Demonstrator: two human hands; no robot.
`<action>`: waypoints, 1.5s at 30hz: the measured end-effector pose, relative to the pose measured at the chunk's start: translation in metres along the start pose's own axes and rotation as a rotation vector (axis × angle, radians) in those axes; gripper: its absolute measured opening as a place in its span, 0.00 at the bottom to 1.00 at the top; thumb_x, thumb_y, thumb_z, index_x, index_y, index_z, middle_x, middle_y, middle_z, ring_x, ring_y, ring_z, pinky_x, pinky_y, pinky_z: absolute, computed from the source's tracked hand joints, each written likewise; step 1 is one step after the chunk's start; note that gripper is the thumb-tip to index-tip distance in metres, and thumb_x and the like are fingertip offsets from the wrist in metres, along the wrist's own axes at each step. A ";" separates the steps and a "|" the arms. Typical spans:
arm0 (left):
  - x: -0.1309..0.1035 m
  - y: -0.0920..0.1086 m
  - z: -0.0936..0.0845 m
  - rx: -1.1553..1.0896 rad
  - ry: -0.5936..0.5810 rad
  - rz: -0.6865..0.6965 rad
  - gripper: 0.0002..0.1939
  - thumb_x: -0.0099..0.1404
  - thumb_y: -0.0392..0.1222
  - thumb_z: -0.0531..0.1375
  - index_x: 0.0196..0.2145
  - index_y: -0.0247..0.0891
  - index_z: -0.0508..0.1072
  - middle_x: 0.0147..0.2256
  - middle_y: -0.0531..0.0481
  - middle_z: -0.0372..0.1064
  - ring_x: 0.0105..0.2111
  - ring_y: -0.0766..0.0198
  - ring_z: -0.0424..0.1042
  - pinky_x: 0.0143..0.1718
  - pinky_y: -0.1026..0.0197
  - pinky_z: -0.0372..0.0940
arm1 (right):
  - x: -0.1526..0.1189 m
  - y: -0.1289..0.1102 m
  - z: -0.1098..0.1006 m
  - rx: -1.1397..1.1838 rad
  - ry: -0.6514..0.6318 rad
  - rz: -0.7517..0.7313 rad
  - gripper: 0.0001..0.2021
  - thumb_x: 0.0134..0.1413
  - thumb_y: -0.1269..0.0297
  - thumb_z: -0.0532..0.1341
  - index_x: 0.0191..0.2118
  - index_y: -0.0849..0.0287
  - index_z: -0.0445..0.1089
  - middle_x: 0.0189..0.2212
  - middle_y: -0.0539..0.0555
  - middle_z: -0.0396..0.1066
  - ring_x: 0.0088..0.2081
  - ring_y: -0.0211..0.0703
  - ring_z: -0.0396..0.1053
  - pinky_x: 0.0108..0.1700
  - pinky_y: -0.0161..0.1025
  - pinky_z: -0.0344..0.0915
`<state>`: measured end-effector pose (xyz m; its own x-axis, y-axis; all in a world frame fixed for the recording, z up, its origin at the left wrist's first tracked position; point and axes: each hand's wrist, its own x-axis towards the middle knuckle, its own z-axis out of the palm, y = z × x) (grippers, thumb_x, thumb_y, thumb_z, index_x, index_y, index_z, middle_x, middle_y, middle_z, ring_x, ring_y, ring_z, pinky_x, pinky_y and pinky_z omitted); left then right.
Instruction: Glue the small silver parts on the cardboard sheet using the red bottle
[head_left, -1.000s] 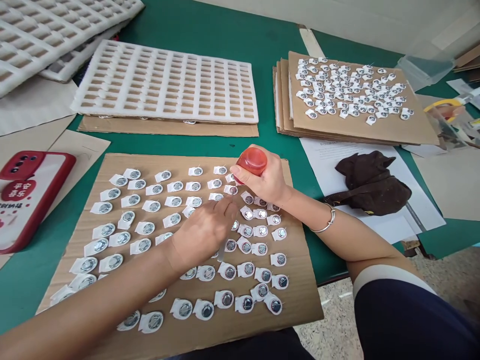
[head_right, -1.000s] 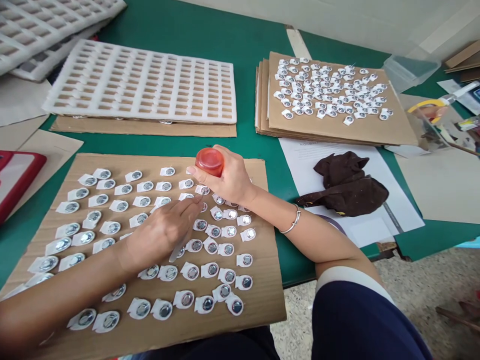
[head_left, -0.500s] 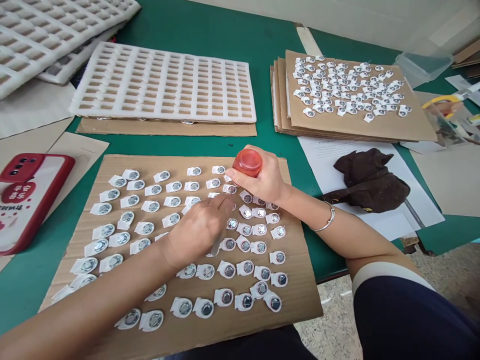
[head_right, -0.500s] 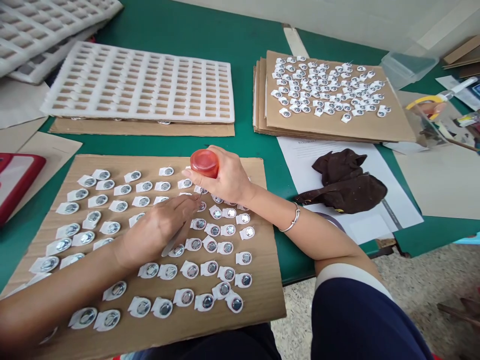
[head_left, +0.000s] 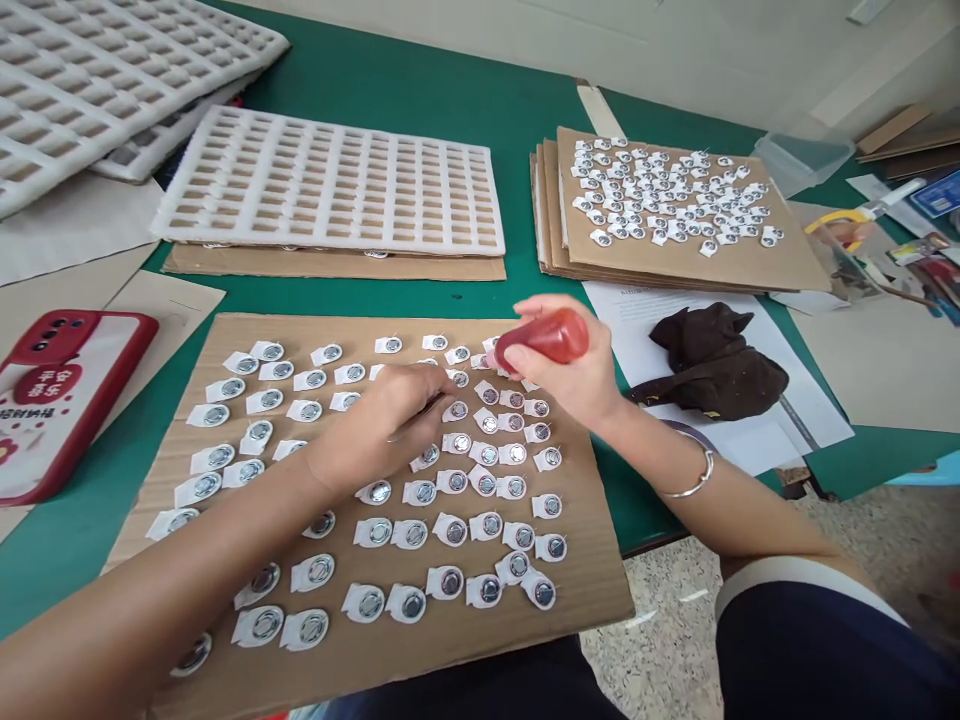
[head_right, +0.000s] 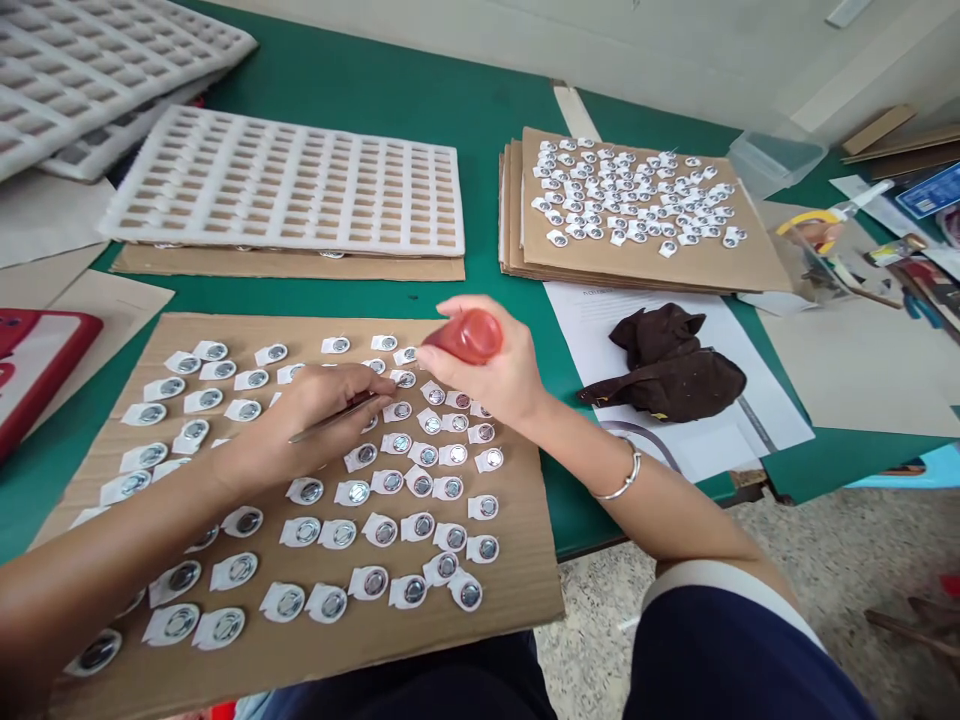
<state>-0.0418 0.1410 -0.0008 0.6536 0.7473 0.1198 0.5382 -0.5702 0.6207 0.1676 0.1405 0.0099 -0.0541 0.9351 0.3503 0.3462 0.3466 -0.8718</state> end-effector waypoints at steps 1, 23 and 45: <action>-0.001 -0.001 0.001 -0.001 0.001 -0.004 0.10 0.62 0.33 0.49 0.34 0.36 0.70 0.25 0.53 0.67 0.23 0.71 0.63 0.25 0.66 0.57 | -0.007 0.003 0.000 -0.046 0.035 -0.010 0.17 0.40 0.58 0.66 0.38 0.54 0.66 0.32 0.49 0.70 0.34 0.41 0.69 0.37 0.44 0.68; -0.005 -0.008 0.007 -0.046 0.031 -0.112 0.09 0.63 0.41 0.53 0.37 0.39 0.72 0.27 0.52 0.70 0.23 0.69 0.65 0.26 0.64 0.59 | -0.022 0.023 0.013 -0.090 0.086 -0.057 0.11 0.42 0.62 0.65 0.34 0.57 0.68 0.32 0.50 0.70 0.37 0.38 0.68 0.42 0.39 0.66; -0.005 -0.002 0.002 -0.057 0.002 -0.100 0.10 0.63 0.39 0.51 0.34 0.37 0.71 0.26 0.52 0.68 0.23 0.70 0.64 0.25 0.65 0.56 | -0.022 0.017 0.014 -0.151 -0.007 -0.195 0.11 0.43 0.63 0.65 0.36 0.56 0.67 0.32 0.50 0.69 0.35 0.38 0.68 0.40 0.41 0.66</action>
<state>-0.0452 0.1381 -0.0042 0.5967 0.8005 0.0565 0.5695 -0.4720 0.6730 0.1617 0.1272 -0.0176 -0.1396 0.8525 0.5038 0.4645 0.5057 -0.7270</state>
